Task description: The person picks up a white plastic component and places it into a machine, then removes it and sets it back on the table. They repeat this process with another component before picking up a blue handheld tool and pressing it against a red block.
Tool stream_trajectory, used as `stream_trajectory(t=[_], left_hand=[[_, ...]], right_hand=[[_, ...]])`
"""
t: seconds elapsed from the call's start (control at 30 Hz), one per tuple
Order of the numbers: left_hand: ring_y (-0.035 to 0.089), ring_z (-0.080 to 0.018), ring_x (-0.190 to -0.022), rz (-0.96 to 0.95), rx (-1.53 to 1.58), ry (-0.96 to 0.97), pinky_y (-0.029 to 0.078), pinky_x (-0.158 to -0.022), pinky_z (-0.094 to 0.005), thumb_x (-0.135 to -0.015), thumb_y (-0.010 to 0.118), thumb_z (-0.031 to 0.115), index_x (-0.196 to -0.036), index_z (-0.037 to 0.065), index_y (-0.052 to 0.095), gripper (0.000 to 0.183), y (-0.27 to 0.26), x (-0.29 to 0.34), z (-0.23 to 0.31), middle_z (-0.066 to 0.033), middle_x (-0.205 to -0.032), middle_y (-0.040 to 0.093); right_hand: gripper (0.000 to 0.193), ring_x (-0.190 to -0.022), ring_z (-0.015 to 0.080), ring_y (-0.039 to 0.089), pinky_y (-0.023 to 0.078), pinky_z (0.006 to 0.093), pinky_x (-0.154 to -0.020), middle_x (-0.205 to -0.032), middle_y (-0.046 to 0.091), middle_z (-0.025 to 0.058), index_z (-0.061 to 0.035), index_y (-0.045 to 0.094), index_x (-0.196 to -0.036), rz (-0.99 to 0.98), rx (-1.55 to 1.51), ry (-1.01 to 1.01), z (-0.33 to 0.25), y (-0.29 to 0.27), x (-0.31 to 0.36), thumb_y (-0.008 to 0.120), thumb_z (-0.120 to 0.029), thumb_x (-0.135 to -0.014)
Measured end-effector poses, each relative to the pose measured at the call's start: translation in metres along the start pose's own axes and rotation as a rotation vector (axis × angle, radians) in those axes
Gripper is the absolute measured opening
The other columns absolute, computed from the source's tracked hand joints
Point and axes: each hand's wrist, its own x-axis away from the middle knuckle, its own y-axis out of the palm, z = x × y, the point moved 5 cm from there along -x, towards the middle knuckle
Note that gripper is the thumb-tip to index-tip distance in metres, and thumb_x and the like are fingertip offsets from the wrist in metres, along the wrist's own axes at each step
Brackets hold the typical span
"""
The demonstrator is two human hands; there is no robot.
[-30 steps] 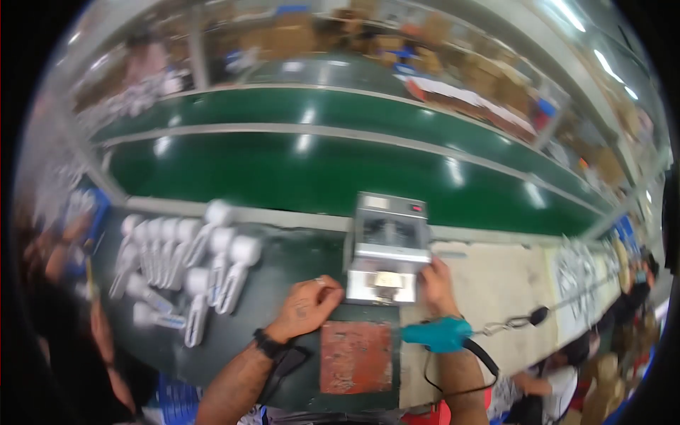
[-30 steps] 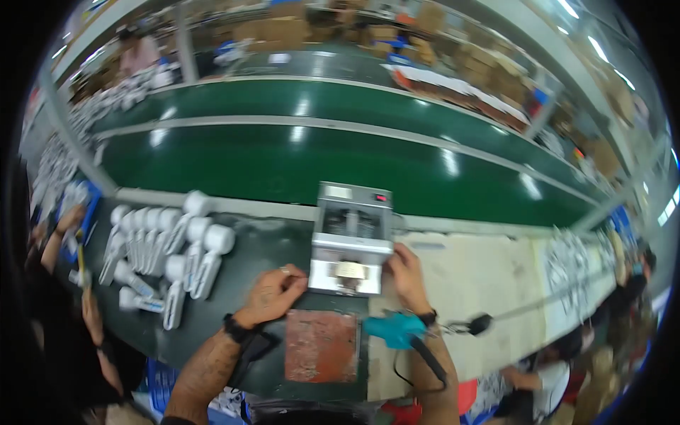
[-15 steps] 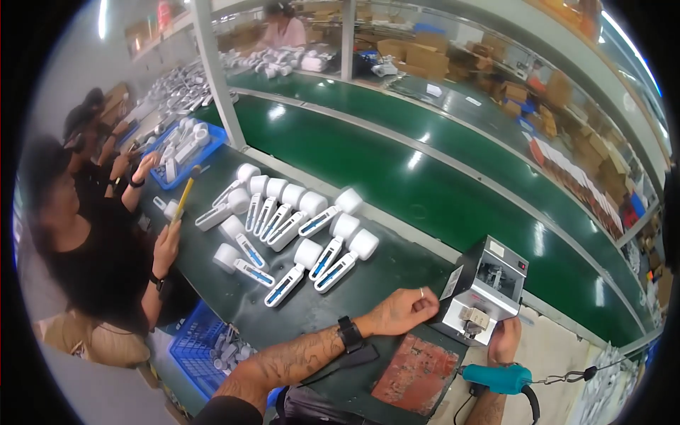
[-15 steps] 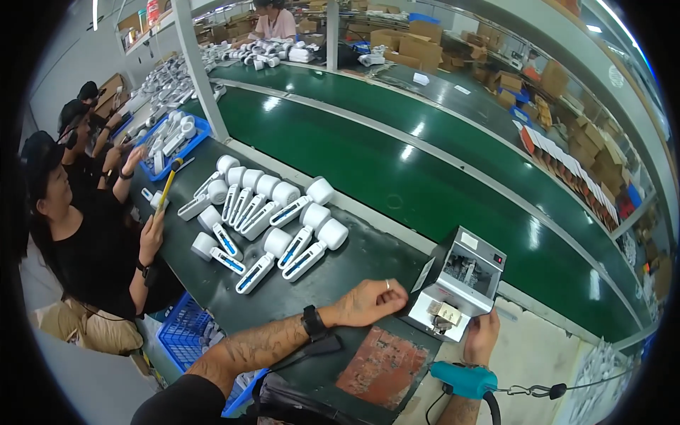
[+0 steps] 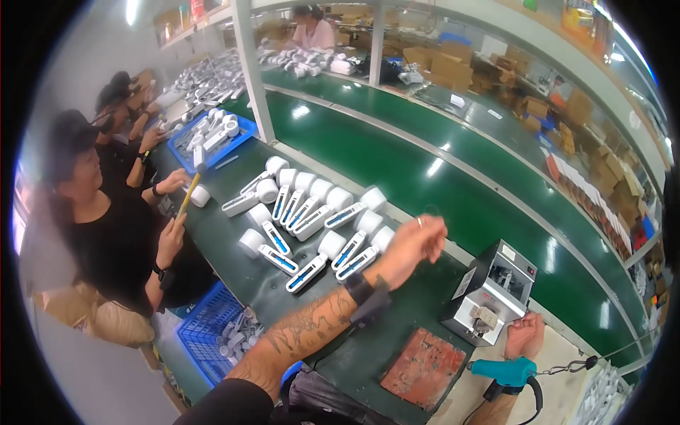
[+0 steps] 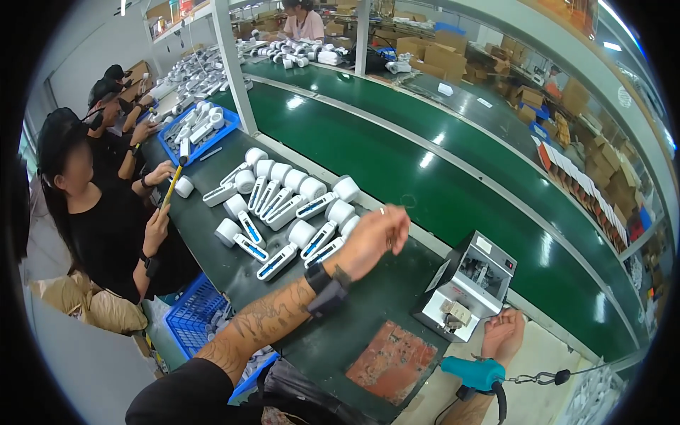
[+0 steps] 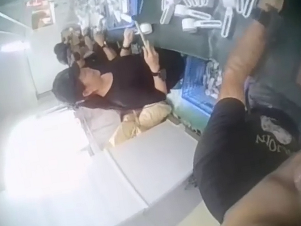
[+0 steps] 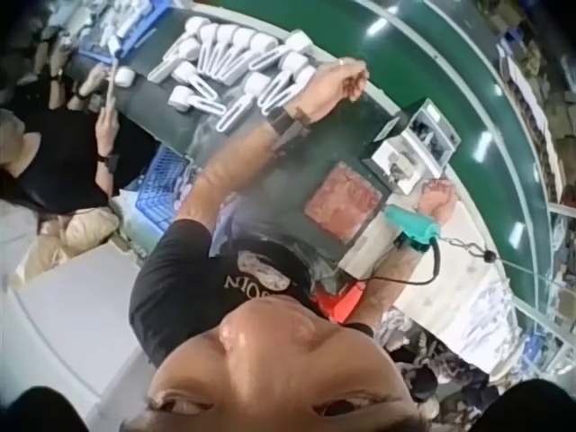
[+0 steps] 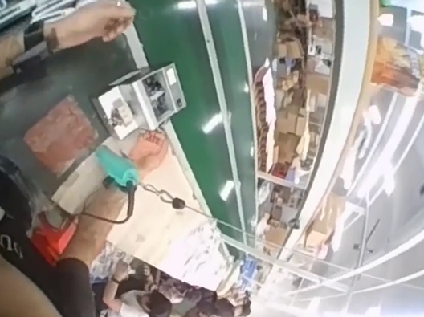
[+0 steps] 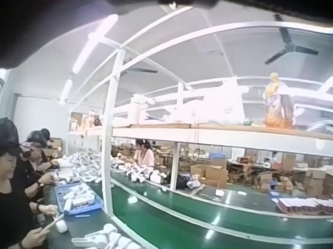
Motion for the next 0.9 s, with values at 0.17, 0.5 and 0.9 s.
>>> stream_trajectory(t=[0.17, 0.5, 0.9], left_hand=[[0.055, -0.0061, -0.065, -0.022, -0.425, -0.184, 0.045, -0.058, -0.0222, -0.102, 0.059, 0.024, -0.092, 0.005, 0.062, 0.022, -0.017, 0.033, -0.080, -0.0007, -0.075, 0.061], [0.058, -0.0080, -0.064, -0.122, -0.809, -0.047, 0.047, -0.061, -0.0268, -0.100, 0.062, 0.025, -0.093, 0.002, 0.064, 0.024, -0.009, 0.041, -0.081, -0.0020, -0.072, 0.066], [0.060, -0.0132, -0.070, 0.136, -0.393, 0.456, 0.050, -0.063, -0.0256, -0.097, 0.061, 0.008, -0.096, 0.002, 0.064, 0.007, 0.023, 0.088, 0.059, -0.0083, -0.088, 0.064]], right_hand=[[0.028, -0.087, 0.0146, 0.059, 0.047, 0.0286, -0.078, -0.104, 0.065, 0.0026, -0.0056, 0.061, -0.113, 0.177, 0.161, 0.023, 0.042, -0.032, -0.006, 0.051, -0.030, -0.103], [0.029, -0.098, 0.0145, 0.061, 0.050, 0.0296, -0.086, -0.112, 0.065, 0.0057, 0.0013, 0.058, -0.123, 0.075, 0.417, -0.093, 0.042, -0.031, -0.001, 0.056, -0.019, -0.102], [0.024, -0.085, 0.0082, 0.054, 0.044, 0.0241, -0.073, -0.099, 0.062, 0.0019, 0.0009, 0.062, -0.118, 0.122, 0.471, -0.078, 0.046, -0.012, 0.002, 0.051, -0.009, -0.099]])
